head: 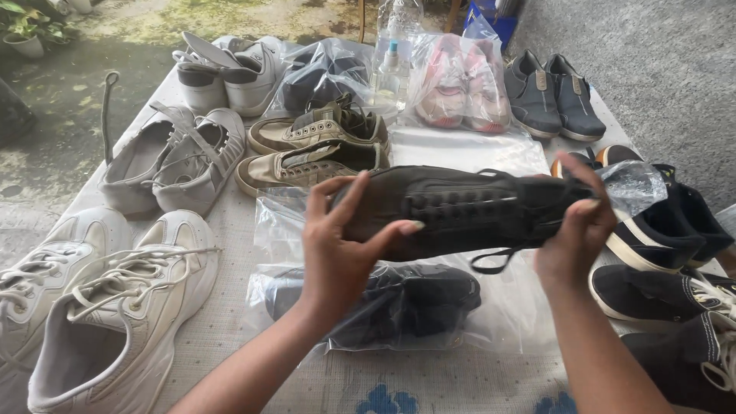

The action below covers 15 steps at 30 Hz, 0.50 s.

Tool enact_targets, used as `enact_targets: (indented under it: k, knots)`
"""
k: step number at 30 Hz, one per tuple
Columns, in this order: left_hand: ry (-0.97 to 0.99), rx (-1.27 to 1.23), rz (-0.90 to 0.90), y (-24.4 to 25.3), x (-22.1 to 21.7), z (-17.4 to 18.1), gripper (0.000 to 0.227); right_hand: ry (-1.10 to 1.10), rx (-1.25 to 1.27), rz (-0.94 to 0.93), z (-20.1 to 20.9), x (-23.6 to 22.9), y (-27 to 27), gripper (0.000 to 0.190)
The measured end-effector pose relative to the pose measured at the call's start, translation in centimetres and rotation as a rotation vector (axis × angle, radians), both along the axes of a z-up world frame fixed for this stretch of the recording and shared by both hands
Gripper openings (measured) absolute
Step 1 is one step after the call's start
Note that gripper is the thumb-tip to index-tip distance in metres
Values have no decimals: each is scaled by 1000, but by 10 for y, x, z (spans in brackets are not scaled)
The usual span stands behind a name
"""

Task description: The person places a pair of dark shoes into a large clear plastic bag, seals the bag with tape, and then checks the bag for a secure fit.

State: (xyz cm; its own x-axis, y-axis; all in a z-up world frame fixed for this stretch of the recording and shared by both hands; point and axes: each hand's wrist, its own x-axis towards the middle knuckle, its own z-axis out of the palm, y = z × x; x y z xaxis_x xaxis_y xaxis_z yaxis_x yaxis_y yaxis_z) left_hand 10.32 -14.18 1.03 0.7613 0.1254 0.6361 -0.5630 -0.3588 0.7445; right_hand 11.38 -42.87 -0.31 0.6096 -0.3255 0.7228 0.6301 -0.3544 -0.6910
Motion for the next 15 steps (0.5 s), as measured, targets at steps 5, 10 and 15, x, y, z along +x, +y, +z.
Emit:
enact_targets:
  k: [5,10,15]
  knots:
    - [395,-66,-382,-30,4,40,73,-7,452,-105,15,-5,-48,108]
    - [1180,-573,-754,-80,74,6,93,-99,485,-346,23,-17,-66,96]
    - [548,235,-933,-142,106,-64,66,-42,642,-557,36,-21,-68,90]
